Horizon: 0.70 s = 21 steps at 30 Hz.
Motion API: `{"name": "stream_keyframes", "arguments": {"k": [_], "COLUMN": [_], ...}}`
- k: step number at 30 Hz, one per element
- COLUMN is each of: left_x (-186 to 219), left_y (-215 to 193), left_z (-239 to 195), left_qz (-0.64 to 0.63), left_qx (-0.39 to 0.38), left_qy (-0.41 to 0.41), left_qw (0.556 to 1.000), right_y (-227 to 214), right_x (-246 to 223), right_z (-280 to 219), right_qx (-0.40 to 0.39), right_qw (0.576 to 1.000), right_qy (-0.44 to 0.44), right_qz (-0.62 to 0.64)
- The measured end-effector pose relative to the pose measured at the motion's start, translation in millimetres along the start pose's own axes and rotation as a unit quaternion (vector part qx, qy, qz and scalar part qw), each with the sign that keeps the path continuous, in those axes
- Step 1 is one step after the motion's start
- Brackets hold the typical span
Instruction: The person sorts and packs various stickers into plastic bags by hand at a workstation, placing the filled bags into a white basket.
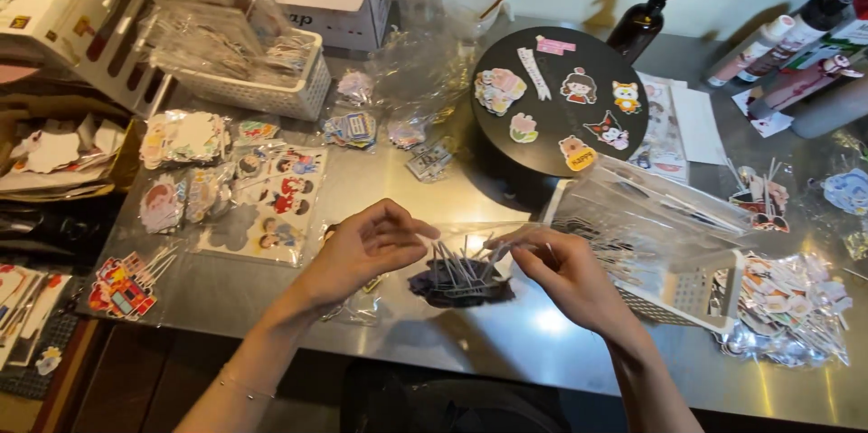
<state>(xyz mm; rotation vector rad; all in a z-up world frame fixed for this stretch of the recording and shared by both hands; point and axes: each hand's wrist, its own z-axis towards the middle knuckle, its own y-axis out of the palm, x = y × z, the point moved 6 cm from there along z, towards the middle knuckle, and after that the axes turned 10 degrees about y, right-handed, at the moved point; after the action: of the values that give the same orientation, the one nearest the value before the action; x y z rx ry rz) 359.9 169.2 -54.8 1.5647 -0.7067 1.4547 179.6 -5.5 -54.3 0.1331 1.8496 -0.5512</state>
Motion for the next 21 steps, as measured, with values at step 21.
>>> {"name": "stream_keyframes", "arguments": {"k": [21], "left_x": [-29.9], "left_y": [-65.9], "left_z": [-12.9], "left_qz": [-0.061], "left_qx": [-0.186], "left_qy": [-0.375], "left_qw": [0.906], "right_y": [90.2], "right_x": [-17.0], "right_z": [45.5], "right_qx": [0.062], "right_qw": [0.987], "right_qy": [-0.109], "right_qz": [-0.104]}}
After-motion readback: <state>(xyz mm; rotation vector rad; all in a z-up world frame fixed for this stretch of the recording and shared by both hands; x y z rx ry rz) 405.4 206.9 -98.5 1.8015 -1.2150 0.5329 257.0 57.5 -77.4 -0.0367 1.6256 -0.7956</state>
